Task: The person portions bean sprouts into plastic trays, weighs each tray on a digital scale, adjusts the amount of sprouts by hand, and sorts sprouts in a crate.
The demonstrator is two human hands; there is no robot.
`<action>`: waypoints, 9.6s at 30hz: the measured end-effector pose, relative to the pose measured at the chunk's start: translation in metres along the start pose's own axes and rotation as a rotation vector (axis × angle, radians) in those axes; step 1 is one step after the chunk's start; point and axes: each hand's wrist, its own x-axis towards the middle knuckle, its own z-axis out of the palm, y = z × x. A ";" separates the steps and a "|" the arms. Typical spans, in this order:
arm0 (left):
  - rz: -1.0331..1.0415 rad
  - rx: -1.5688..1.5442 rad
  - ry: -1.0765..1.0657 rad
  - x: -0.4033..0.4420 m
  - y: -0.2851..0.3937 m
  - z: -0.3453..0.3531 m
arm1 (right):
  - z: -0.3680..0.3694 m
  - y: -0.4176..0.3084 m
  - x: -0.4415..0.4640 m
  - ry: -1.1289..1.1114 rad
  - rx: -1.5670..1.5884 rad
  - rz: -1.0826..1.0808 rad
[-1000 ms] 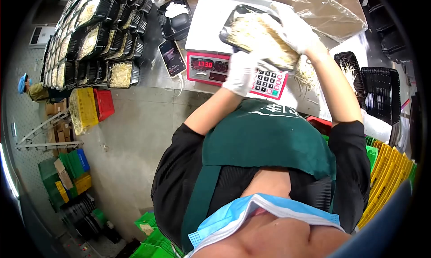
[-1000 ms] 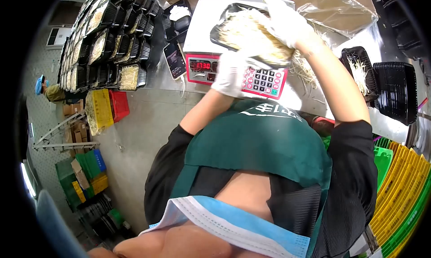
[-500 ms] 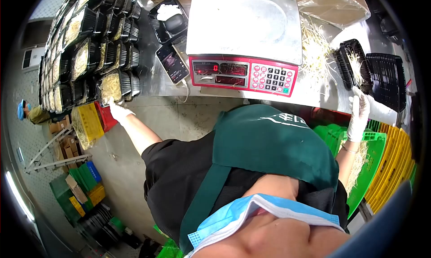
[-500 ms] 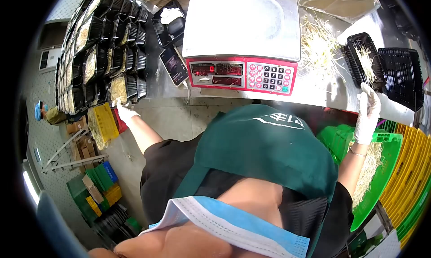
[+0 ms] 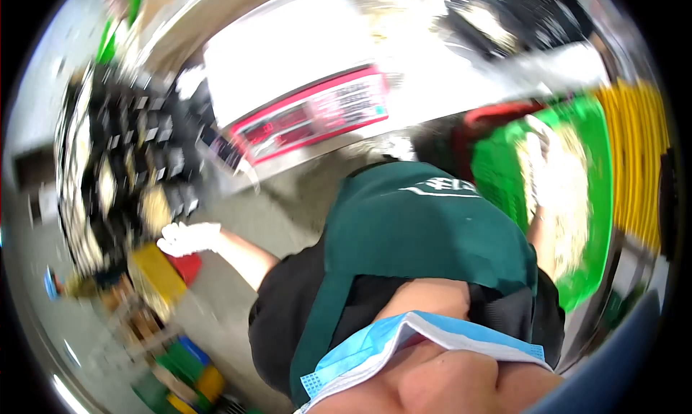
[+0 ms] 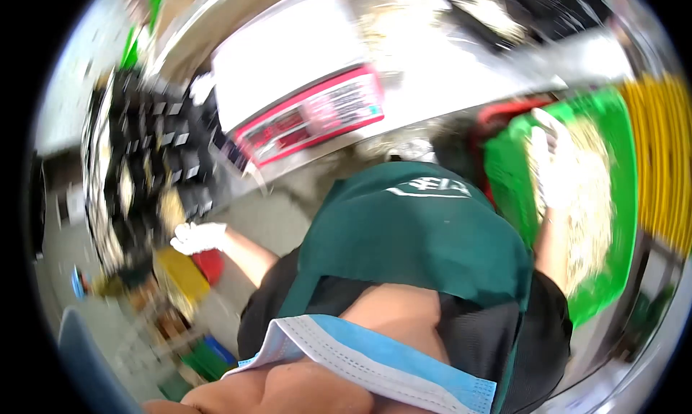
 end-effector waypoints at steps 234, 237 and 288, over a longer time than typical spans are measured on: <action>1.762 -0.096 -2.410 -0.611 0.441 0.076 | -0.122 0.155 -0.225 -0.111 -0.763 0.406; 0.652 -0.508 -3.067 -0.605 0.447 0.089 | -0.159 0.210 -0.216 -0.017 -0.151 0.509; 2.041 -1.125 -1.839 -0.620 0.420 0.068 | -0.142 0.161 -0.082 -0.083 -0.067 0.327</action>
